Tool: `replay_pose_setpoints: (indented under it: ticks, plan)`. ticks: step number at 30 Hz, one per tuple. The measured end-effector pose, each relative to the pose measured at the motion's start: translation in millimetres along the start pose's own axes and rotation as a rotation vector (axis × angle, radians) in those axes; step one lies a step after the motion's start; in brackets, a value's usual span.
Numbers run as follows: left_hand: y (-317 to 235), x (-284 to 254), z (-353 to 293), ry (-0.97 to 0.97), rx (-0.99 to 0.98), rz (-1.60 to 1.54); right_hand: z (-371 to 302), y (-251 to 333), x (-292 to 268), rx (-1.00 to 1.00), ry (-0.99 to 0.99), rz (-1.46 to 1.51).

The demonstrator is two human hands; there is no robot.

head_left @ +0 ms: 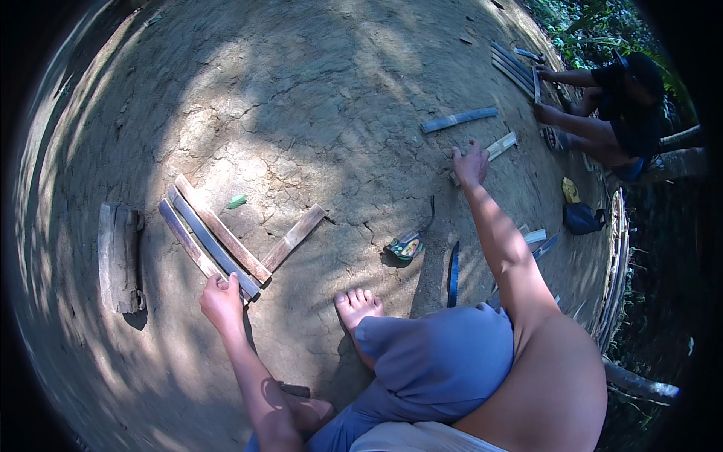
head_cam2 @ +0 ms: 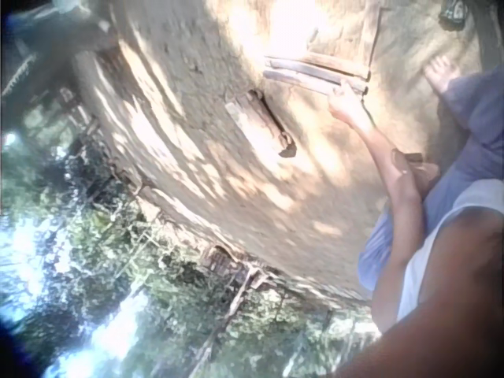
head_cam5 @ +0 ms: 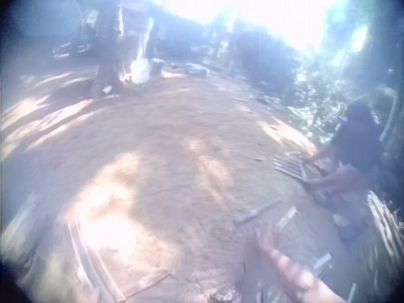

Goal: The person organizes wooden slats on the ground, aligns them together, and measures the width of the arrangement using a measuring tape.

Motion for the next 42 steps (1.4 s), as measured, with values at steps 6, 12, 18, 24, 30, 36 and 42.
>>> replay_pose_setpoints:
  ticks: [6,12,18,24,30,36,42]
  plan:
    - [-13.4,6.3,-5.8,0.014,-0.006,-0.019,11.9,-128.1,41.6,0.383,0.254,-0.034]
    - [-34.8,-0.8,6.4,-0.01,0.018,-0.084,22.6,-121.7,43.6,0.89,0.12,0.994]
    - [-13.5,-18.7,10.4,-0.028,-0.077,-0.119,-23.5,67.1,-7.2,0.537,0.718,1.343]
    - [16.4,-13.8,1.0,-0.013,-0.1,-0.138,-165.6,253.5,-27.8,0.053,1.525,1.115]
    - [49.1,-3.0,-17.4,-0.028,-0.19,-0.178,-303.1,334.6,-0.2,-0.122,1.843,0.693]
    - [54.9,-1.0,-14.6,-0.072,-0.206,-0.21,-348.1,342.0,26.1,-0.154,1.78,0.492]
    - [57.8,2.5,-6.7,-0.105,-0.224,-0.223,-357.5,345.1,31.3,-0.238,1.762,0.454]
Point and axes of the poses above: each hand's wrist, its own z-axis towards the middle knuckle, its own x-axis out of the palm, y = z × x, the point moved 8 cm from there along z, towards the middle knuckle, and after that the axes turned 9 degrees about -y, right-handed, at the moved point
